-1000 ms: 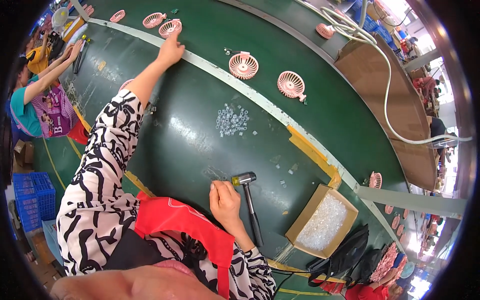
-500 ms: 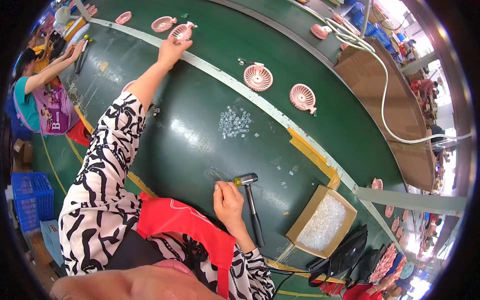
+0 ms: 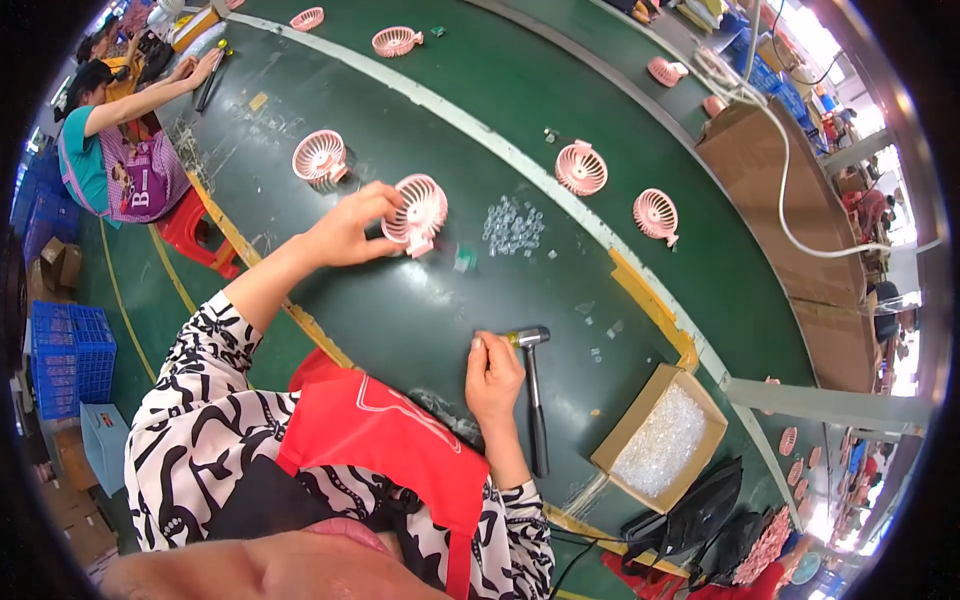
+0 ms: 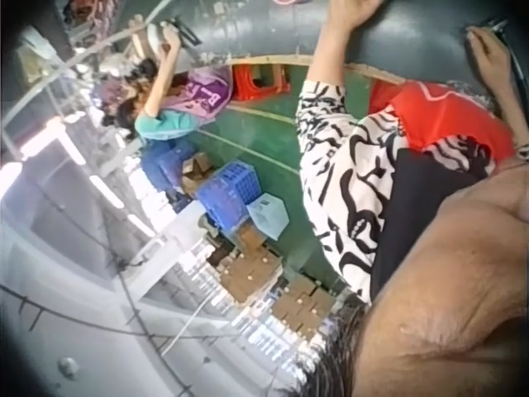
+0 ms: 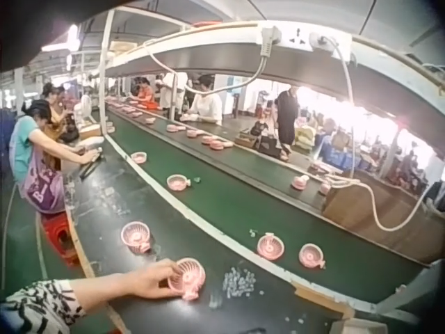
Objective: The person assembles portable fan covers by fitting components into the fan grilles by hand, securing them with a small mallet, and placing the assembled units onto the conveyor line.
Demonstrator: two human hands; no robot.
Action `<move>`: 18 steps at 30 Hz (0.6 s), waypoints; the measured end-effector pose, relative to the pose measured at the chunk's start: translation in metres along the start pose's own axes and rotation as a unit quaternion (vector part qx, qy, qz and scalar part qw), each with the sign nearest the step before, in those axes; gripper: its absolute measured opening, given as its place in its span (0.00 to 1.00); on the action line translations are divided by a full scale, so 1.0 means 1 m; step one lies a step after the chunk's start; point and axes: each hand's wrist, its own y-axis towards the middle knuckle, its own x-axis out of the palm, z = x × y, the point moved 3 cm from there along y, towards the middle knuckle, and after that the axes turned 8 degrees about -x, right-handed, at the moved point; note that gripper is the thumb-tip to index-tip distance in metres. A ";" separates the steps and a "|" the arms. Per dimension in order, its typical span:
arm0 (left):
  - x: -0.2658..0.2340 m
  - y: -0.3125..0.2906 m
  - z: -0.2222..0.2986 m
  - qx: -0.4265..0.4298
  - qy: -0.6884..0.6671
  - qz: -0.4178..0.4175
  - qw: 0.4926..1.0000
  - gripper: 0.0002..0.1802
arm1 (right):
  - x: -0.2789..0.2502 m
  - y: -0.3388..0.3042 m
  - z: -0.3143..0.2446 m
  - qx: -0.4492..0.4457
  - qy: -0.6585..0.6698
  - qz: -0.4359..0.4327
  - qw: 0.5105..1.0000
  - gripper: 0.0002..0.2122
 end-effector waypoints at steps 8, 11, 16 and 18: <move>0.030 -0.052 0.049 -0.022 0.156 0.031 0.987 0.22 | 0.001 0.004 0.005 0.031 0.002 -0.024 0.999 0.04; 0.045 -0.054 0.057 -0.034 0.099 0.014 0.994 0.25 | 0.001 0.004 0.008 0.030 0.013 -0.020 0.999 0.04; 0.060 -0.049 0.057 -0.055 0.085 0.045 0.994 0.27 | 0.007 0.006 0.016 0.102 0.108 -0.030 0.988 0.06; 0.063 -0.046 0.058 -0.083 0.097 0.056 0.990 0.27 | 0.007 0.017 0.009 0.061 0.073 -0.052 0.994 0.08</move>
